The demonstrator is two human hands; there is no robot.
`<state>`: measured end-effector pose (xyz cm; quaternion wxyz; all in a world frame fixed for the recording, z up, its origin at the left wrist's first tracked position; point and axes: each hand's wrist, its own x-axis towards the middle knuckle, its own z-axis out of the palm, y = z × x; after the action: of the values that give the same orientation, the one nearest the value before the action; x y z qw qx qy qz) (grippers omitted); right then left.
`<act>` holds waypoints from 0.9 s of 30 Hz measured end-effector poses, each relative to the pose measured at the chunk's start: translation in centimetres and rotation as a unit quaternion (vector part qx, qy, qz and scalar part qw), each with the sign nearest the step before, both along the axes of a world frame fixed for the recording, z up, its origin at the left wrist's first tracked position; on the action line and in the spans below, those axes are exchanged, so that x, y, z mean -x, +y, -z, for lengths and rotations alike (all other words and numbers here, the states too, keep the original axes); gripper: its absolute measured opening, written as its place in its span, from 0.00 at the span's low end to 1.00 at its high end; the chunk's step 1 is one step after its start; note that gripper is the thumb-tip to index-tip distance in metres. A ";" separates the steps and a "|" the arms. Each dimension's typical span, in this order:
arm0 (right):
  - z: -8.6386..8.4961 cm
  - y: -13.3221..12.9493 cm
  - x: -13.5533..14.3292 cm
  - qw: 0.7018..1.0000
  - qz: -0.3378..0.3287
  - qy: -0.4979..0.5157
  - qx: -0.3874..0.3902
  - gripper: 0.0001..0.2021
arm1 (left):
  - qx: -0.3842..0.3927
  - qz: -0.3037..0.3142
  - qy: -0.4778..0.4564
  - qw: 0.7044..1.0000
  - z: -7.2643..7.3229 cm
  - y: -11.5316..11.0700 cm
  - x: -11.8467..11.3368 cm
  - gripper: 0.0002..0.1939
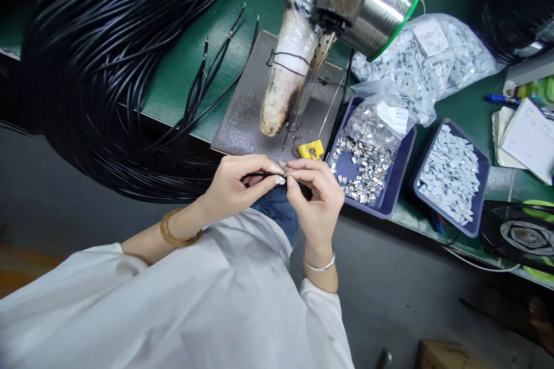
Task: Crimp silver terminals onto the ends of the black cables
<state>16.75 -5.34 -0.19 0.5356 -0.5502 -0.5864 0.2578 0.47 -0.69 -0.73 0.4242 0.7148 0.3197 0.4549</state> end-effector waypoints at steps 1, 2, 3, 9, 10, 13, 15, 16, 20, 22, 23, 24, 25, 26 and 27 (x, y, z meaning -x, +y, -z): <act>0.3 0.1 0.1 0.998 -0.014 0.062 0.014 0.04 | -0.023 -0.001 -0.018 1.000 0.0 0.0 0.0 0.04; 0.5 0.2 0.1 0.992 -0.032 0.115 0.027 0.02 | -0.040 0.002 -0.037 0.999 -0.1 0.0 0.1 0.03; 0.7 0.3 0.2 0.986 -0.049 0.154 0.038 0.02 | -0.047 0.008 -0.053 0.997 -0.1 -0.1 0.2 0.03; 0.4 0.4 1.0 0.995 0.048 0.088 -0.016 0.03 | 0.212 0.037 -0.119 0.969 -0.3 0.2 0.3 0.09; 0.2 0.4 1.0 0.994 0.083 0.053 -0.042 0.04 | 0.259 0.043 -0.135 0.955 -0.3 0.4 0.3 0.10; -0.2 0.2 1.1 0.985 0.130 -0.053 -0.104 0.07 | 0.343 0.052 -0.165 0.923 -0.5 0.9 0.1 0.09; -0.3 0.1 1.1 0.973 0.125 -0.133 -0.143 0.09 | 0.370 0.053 -0.167 0.912 -0.6 1.1 0.0 0.08; -0.2 0.1 1.1 0.966 0.116 -0.168 -0.160 0.11 | 0.376 0.053 -0.168 0.910 -0.6 1.2 0.0 0.07; 0.4 0.2 1.3 0.960 0.083 -0.199 -0.181 0.12 | 0.367 0.047 -0.165 0.914 -0.6 1.5 -0.2 0.05; 0.8 0.3 1.2 0.973 0.080 -0.151 -0.155 0.10 | 0.351 0.033 -0.155 0.923 -0.7 1.6 -0.2 0.04; 0.9 0.4 1.2 0.979 0.079 -0.129 -0.137 0.09 | 0.344 0.025 -0.149 0.927 -0.7 1.6 -0.3 0.05; 1.0 0.4 1.1 0.982 0.075 -0.118 -0.124 0.08 | 0.338 0.017 -0.144 0.930 -0.7 1.6 -0.3 0.06; 1.0 0.4 1.1 0.983 0.071 -0.118 -0.118 0.07 | 0.334 0.012 -0.141 0.932 -0.8 1.7 -0.3 0.07; 1.1 0.5 1.0 0.982 0.067 -0.128 -0.119 0.06 | 0.332 0.008 -0.138 0.933 -0.8 1.7 -0.3 0.07; 1.1 0.6 0.9 0.980 0.063 -0.143 -0.125 0.06 | 0.330 0.005 -0.136 0.934 -0.9 1.8 -0.3 0.08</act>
<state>15.82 -4.78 -1.26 0.5261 -0.5457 -0.6488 0.0672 0.76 1.06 0.15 0.6781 0.4675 0.3871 0.4146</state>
